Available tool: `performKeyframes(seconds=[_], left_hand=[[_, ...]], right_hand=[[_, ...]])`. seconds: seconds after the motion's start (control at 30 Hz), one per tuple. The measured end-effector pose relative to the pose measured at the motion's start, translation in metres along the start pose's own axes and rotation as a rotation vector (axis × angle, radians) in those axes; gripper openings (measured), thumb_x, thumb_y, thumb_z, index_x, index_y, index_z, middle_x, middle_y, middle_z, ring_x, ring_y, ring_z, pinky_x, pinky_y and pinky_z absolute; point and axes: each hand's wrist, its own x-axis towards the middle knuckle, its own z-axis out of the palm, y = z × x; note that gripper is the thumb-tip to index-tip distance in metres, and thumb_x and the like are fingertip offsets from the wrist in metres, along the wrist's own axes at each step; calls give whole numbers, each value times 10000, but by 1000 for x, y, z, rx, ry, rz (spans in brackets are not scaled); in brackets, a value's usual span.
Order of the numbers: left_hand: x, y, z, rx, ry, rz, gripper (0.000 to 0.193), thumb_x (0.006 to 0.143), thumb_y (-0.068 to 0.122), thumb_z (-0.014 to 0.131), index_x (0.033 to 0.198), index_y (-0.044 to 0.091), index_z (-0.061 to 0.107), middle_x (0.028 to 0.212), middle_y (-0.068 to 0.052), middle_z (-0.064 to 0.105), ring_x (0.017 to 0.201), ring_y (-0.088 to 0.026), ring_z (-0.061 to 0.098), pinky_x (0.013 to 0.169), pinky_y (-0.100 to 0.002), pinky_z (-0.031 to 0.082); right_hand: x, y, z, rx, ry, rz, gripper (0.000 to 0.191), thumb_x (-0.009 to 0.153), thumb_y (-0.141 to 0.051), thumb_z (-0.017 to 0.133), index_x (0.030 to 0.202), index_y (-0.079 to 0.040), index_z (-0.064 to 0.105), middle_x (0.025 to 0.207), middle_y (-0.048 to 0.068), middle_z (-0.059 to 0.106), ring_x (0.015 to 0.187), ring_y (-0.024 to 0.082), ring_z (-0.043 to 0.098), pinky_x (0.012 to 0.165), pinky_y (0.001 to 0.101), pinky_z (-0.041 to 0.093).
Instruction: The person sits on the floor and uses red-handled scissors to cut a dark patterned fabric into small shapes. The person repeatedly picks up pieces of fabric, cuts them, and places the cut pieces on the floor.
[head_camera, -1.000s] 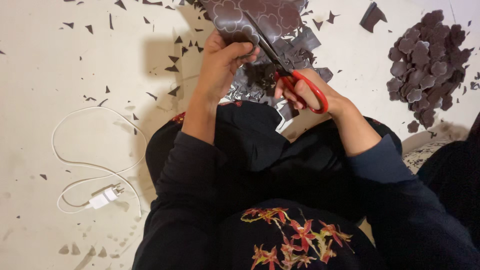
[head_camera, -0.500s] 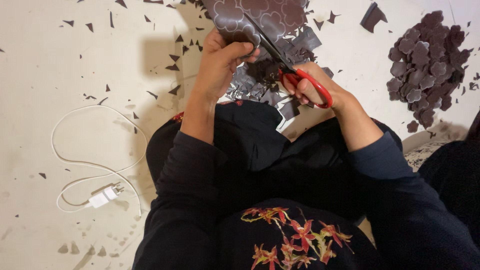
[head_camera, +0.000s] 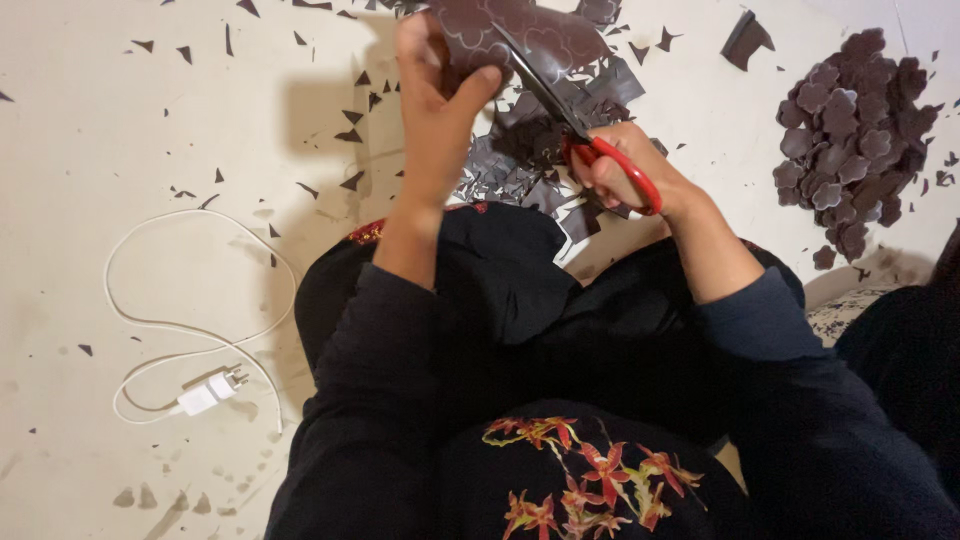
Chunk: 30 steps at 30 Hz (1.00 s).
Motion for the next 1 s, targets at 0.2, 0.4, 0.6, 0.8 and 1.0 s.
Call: performKeyframes(seconds=[0.2,0.4,0.6,0.8,1.0], left_hand=[[-8,1,14,473,33,408,190,1098,-22,660,1200,102,556,1254,18,587,952,-57,618,856,-184,529],[-7,8,6,242,-132,253,363,1129,-60,632,1459,80,577,1251,31,575,901,-39,581,813,-193,511],[-5,15,-5,113,-203,28,456,1090,-86,629,1516,52,539,1323,-17,626,990,-62,642,865,-233,582],[0,26,-8,80,-274,-44,472,1061,-62,667,1502,52,541,1330,-30,676,972,-58,671,838,-243,618],[3,36,-15,83,-355,-136,516,1054,-67,696,1528,63,542,1144,-13,710,946,-44,673,852,-228,622]], right_hand=[[-1,-8,2,33,35,15,890,670,-985,543,671,-95,539,549,-44,493,441,66,529,411,212,445],[-8,-14,-11,-20,-13,16,905,641,-996,535,714,-97,601,547,-32,497,443,80,527,419,213,424],[-14,-20,-29,-80,-51,-28,868,700,-950,559,765,-90,661,557,-45,500,474,74,530,440,223,415],[-19,-22,-38,-52,-103,-31,822,701,-904,628,816,-93,697,556,-42,490,488,74,498,452,224,376],[-20,-16,-46,-127,-101,16,844,624,-908,648,831,-95,736,570,-55,517,488,69,500,437,221,362]])
